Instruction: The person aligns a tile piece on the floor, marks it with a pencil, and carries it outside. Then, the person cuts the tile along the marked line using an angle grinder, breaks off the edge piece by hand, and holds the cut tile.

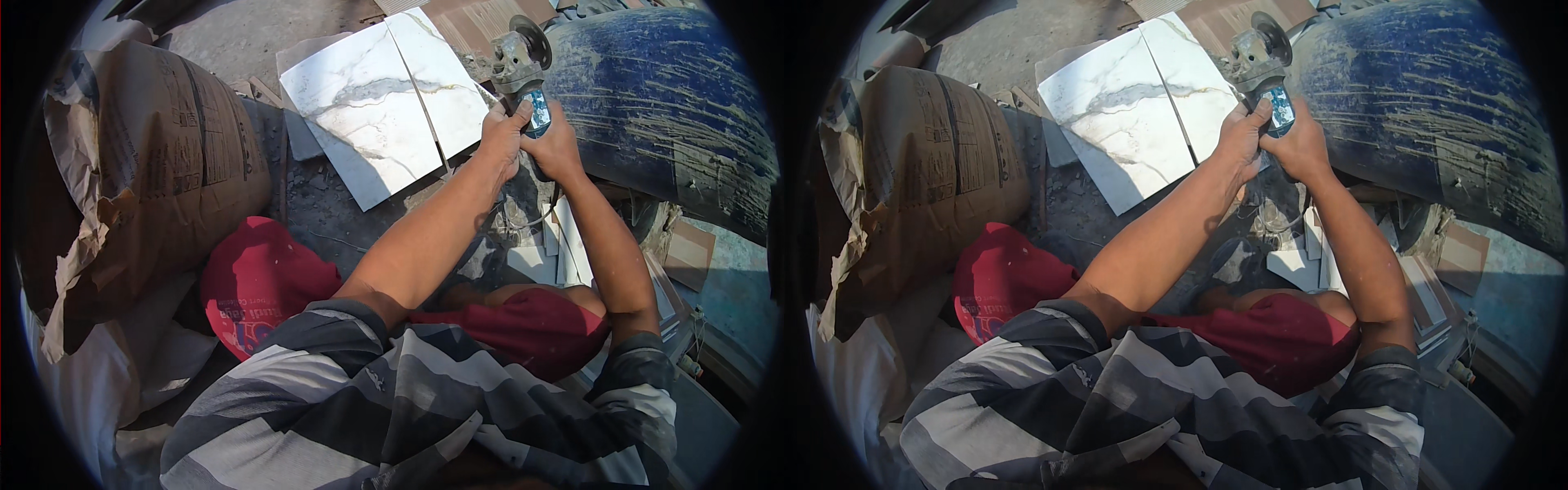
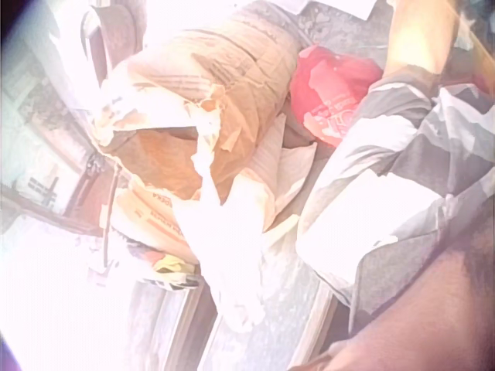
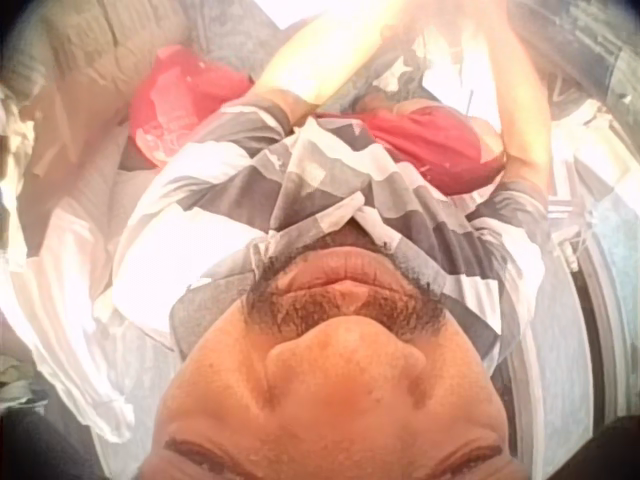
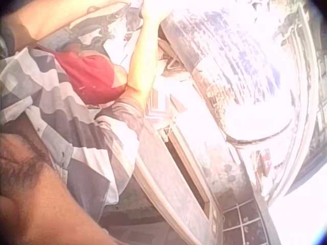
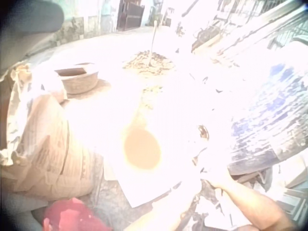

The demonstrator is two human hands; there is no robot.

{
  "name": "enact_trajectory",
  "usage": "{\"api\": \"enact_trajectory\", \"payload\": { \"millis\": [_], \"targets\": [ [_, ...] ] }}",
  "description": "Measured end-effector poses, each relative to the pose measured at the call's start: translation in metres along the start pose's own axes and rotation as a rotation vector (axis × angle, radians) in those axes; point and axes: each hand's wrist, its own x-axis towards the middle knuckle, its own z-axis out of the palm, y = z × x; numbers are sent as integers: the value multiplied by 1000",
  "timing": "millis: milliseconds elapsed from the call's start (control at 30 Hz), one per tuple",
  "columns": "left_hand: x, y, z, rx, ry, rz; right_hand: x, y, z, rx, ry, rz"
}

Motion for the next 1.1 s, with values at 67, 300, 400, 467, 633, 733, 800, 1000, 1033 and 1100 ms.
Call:
{"api": "enact_trajectory", "payload": {
  "millis": [67,300,400,467,633,733,800,1000,1033,1100],
  "targets": [
    [-3,-2,-5,98,20,-65,-6,12,-2,-33,-37,54],
    [-33,10,-39,646,-113,-385,-46,64,19,119,-84,-12],
    [-45,10,-54,822,-104,-514,-67,82,44,203,-65,70],
    [-49,6,-62,983,-88,-520,-83,92,58,212,-42,153],
    [-56,0,-82,1076,-75,-593,-110,109,88,337,-62,250],
    [-55,0,-93,1104,17,-552,-117,121,99,318,-3,256],
    [-51,2,-101,1157,91,-572,-123,131,105,281,38,274],
    [-41,8,-121,1246,187,-617,-138,174,123,-59,172,431],
    [-40,9,-123,1262,180,-610,-139,182,126,-46,154,433],
    [-41,9,-127,1281,180,-607,-140,196,131,-149,174,463]
  ]
}}
